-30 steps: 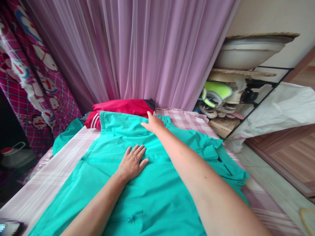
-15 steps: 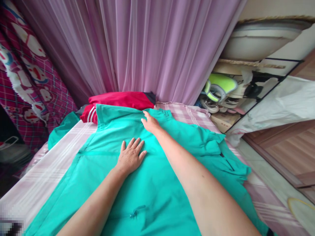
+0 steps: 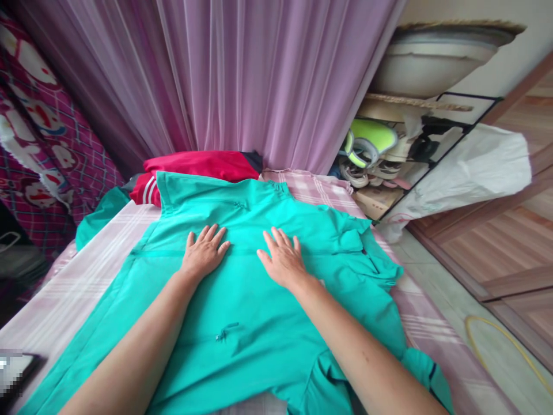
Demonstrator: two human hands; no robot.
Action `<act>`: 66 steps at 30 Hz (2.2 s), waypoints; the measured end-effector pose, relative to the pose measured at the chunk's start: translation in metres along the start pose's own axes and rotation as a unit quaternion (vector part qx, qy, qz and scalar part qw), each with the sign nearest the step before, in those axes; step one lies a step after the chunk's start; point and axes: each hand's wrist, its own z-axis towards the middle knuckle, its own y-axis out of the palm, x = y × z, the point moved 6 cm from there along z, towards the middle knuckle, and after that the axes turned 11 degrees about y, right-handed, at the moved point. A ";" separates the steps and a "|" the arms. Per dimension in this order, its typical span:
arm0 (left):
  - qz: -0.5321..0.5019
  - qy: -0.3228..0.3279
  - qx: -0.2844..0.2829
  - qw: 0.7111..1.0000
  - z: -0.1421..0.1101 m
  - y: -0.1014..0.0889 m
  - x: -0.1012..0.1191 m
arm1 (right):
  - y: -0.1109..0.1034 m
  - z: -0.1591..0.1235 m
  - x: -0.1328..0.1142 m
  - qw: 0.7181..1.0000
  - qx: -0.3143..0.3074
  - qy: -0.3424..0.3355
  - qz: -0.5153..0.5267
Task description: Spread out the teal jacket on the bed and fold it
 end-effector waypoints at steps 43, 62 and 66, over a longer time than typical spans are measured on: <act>0.014 0.155 0.012 0.988 -0.010 0.012 0.076 | -0.007 0.043 0.180 0.968 -0.019 0.245 -0.052; 0.000 0.169 0.043 0.985 -0.011 0.020 0.069 | -0.062 0.141 0.133 0.998 -0.028 0.059 0.027; 0.000 0.170 0.030 0.985 -0.010 0.018 0.070 | -0.060 0.129 0.131 0.995 -0.006 0.097 0.015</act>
